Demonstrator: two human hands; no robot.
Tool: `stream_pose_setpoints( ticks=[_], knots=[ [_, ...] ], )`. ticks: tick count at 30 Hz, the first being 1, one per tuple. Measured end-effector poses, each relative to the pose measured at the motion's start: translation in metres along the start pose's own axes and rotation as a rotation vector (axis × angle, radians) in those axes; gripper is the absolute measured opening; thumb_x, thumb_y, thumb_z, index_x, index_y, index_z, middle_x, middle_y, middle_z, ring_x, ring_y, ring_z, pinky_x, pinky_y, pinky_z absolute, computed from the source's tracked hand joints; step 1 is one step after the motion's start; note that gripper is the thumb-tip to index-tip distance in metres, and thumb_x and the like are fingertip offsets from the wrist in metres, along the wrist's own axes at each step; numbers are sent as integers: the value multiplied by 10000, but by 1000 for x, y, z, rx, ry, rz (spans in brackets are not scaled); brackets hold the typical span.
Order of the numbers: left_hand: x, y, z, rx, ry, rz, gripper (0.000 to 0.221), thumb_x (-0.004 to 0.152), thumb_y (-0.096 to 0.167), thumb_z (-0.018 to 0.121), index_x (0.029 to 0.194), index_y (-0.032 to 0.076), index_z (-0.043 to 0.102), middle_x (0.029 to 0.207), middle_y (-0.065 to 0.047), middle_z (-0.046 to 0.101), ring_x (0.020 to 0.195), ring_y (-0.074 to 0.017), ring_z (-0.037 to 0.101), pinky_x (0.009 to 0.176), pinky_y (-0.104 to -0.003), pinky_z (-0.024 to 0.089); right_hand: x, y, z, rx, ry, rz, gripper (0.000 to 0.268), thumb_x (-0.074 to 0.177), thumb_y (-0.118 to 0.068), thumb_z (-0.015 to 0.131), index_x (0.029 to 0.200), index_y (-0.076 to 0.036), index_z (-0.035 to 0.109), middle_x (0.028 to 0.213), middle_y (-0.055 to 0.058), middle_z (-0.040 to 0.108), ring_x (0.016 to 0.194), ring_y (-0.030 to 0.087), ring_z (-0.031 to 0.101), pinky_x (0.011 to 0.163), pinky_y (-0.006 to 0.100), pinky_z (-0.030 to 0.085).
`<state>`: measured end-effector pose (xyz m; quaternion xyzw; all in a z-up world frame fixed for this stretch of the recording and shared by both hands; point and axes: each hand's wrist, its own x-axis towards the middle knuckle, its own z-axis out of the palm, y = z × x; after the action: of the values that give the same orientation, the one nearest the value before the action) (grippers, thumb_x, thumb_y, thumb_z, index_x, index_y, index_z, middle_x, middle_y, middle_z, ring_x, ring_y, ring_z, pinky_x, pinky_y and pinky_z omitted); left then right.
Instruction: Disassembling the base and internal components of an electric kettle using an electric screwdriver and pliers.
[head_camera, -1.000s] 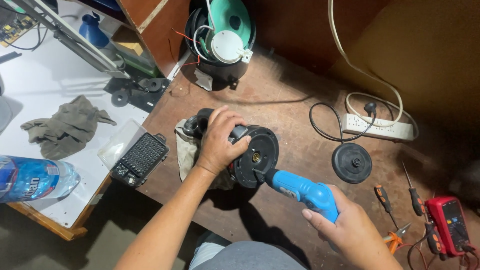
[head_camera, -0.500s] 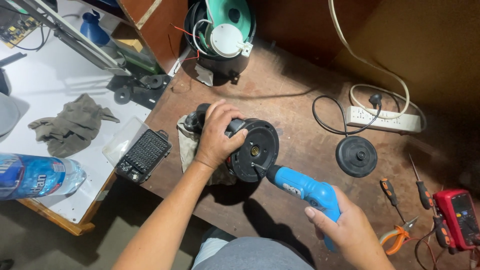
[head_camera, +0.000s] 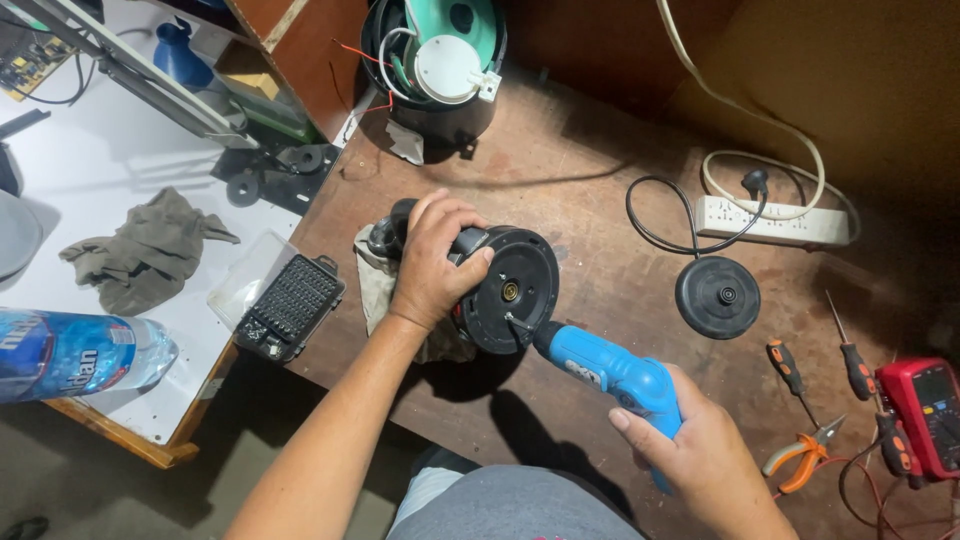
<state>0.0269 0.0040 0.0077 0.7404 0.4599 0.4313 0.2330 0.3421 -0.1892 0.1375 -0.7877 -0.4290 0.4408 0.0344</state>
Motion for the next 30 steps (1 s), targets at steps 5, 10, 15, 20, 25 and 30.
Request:
stream_pose_setpoints(
  ticks=[5, 10, 15, 20, 25, 30],
  knots=[
    [-1, 0, 1, 6, 3, 19, 415, 950, 421, 735, 1200, 96, 803, 1327, -106, 733, 1495, -423, 550, 1369, -629, 395, -1, 6, 3, 21, 16, -21, 500, 935, -463, 872, 1410, -330, 791, 692, 56, 891, 751, 224, 840, 876, 357, 600],
    [2, -1, 1, 8, 1, 0, 405, 939, 409, 749, 1196, 99, 801, 1331, -97, 734, 1497, -418, 545, 1372, -630, 393, -1, 1, -1, 157, -15, -7, 464, 960, -386, 857, 1409, -271, 846, 630, 119, 852, 680, 250, 817, 811, 386, 599],
    [1, -1, 1, 20, 5, 23, 385, 931, 371, 775, 1188, 87, 804, 1340, -117, 733, 1473, -411, 568, 1357, -611, 414, 7, 22, 9, 391, 12, -111, 405, 951, -259, 880, 1332, -128, 845, 762, 133, 810, 588, 292, 757, 616, 428, 607],
    [1, -1, 0, 17, 4, 22, 398, 942, 401, 753, 1192, 95, 797, 1333, -109, 725, 1473, -407, 567, 1364, -615, 405, 9, 29, 14, 476, -6, -169, 401, 955, -244, 854, 1322, -85, 845, 708, 153, 789, 565, 299, 737, 629, 423, 596],
    [2, 2, -1, 14, 8, 20, 406, 945, 404, 749, 1194, 89, 804, 1331, -106, 730, 1476, -403, 562, 1368, -616, 400, 18, 47, 18, 684, -52, -175, 454, 992, -236, 801, 1375, 7, 803, 720, 229, 710, 595, 339, 648, 583, 480, 569],
    [-1, -5, 0, 46, 3, 45, 447, 991, 468, 711, 1222, 97, 808, 1347, -112, 735, 1498, -423, 562, 1343, -636, 416, 54, 120, 37, 1219, -145, -224, 532, 1031, -302, 790, 1389, 55, 625, 926, 268, 655, 587, 326, 620, 511, 478, 517]
  ],
)
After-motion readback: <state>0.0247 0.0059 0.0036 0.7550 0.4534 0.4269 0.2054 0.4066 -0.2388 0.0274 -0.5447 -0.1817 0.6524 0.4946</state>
